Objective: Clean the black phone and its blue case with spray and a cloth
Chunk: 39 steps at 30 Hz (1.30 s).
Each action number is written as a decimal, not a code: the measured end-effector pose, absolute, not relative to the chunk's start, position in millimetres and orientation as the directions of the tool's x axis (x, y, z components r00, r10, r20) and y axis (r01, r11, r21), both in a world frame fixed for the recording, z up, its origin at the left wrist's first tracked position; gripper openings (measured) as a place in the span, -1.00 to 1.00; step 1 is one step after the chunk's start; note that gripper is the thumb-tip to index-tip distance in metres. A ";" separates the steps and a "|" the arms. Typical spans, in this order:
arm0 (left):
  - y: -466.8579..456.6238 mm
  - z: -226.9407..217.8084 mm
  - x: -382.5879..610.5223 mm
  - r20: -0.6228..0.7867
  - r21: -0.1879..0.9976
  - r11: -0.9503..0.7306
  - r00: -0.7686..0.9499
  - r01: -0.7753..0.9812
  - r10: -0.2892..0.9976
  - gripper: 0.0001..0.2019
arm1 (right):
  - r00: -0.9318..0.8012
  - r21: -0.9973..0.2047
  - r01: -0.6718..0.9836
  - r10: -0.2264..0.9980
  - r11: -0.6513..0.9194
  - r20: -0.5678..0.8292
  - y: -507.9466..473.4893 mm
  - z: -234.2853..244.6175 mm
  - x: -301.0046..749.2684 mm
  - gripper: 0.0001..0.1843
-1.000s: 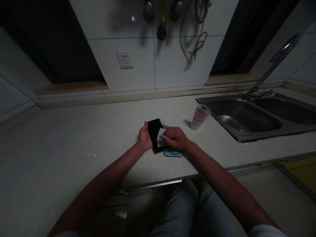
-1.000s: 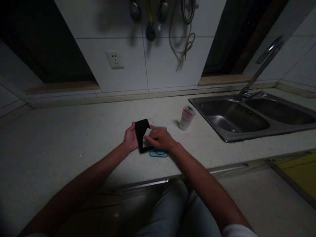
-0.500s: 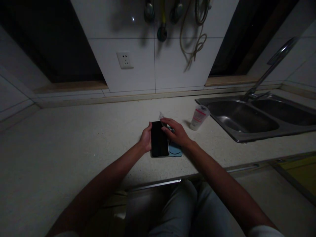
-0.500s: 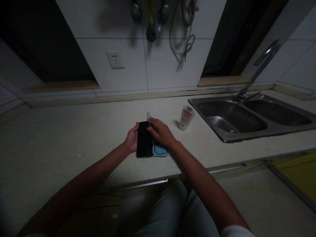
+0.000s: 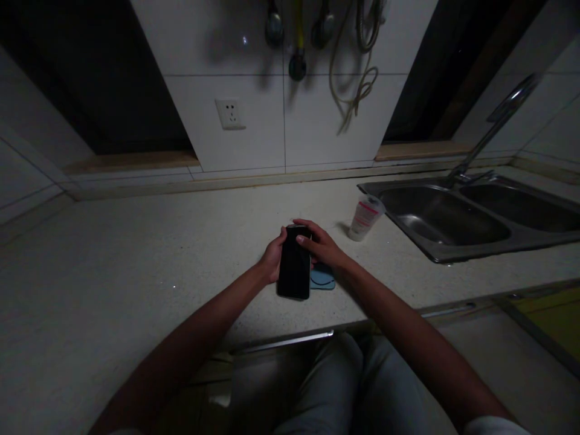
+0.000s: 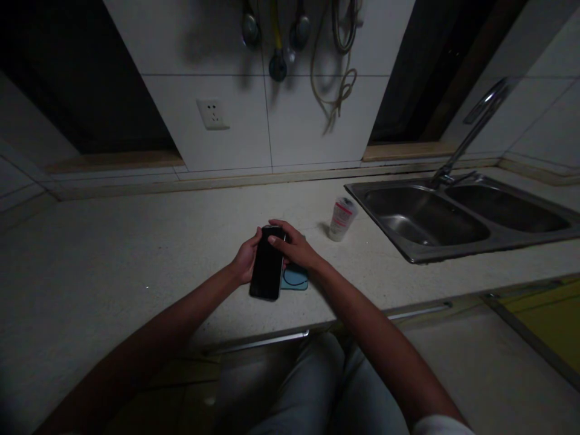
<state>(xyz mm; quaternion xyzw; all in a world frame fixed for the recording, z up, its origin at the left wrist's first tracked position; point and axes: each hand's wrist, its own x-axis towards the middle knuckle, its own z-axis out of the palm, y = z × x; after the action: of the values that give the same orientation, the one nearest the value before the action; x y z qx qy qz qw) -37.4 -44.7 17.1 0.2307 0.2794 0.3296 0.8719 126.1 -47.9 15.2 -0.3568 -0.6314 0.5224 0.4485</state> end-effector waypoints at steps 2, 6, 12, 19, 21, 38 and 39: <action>-44.3 15.8 -37.3 -0.342 0.607 0.667 0.615 -0.433 0.710 -0.35 | -0.350 -0.977 -0.038 0.913 0.209 0.209 -46.5 14.9 125.8 -0.36; -44.3 14.0 -35.9 -0.322 0.642 0.627 0.587 -0.441 0.743 -0.39 | -0.324 -0.963 -0.090 0.906 0.255 0.271 -42.4 13.3 126.0 -0.34; -45.7 14.1 -32.1 -0.356 0.711 0.560 0.469 -0.426 0.808 -0.46 | -0.362 -0.961 -0.144 0.891 0.237 0.274 -38.8 13.6 127.5 -0.25; -47.6 16.0 -28.2 -0.404 0.758 0.512 0.326 -0.403 0.855 -0.62 | -0.435 -0.944 -0.207 0.840 0.257 0.324 -35.7 12.2 126.6 -0.23; -48.7 17.6 -28.3 -0.427 0.737 0.546 0.352 -0.399 0.833 -0.64 | -0.423 -0.938 -0.203 0.839 0.282 0.344 -35.0 11.9 126.3 -0.26; -40.3 5.9 -22.0 -0.286 0.646 0.696 0.746 -0.313 0.601 -0.37 | -0.171 -0.969 -0.228 0.976 0.095 0.136 -44.3 20.3 121.2 -0.52; -41.1 7.3 -22.7 -0.251 0.639 0.684 0.745 -0.353 0.618 -0.39 | -0.154 -0.971 -0.222 0.980 0.090 0.126 -44.8 21.3 121.4 -0.53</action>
<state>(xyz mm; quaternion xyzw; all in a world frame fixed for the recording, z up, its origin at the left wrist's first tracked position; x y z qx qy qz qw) -22.7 -41.1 7.3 0.2888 0.2299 0.2733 0.8883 121.4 -44.8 21.3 -0.3716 -0.5101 0.5629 0.5338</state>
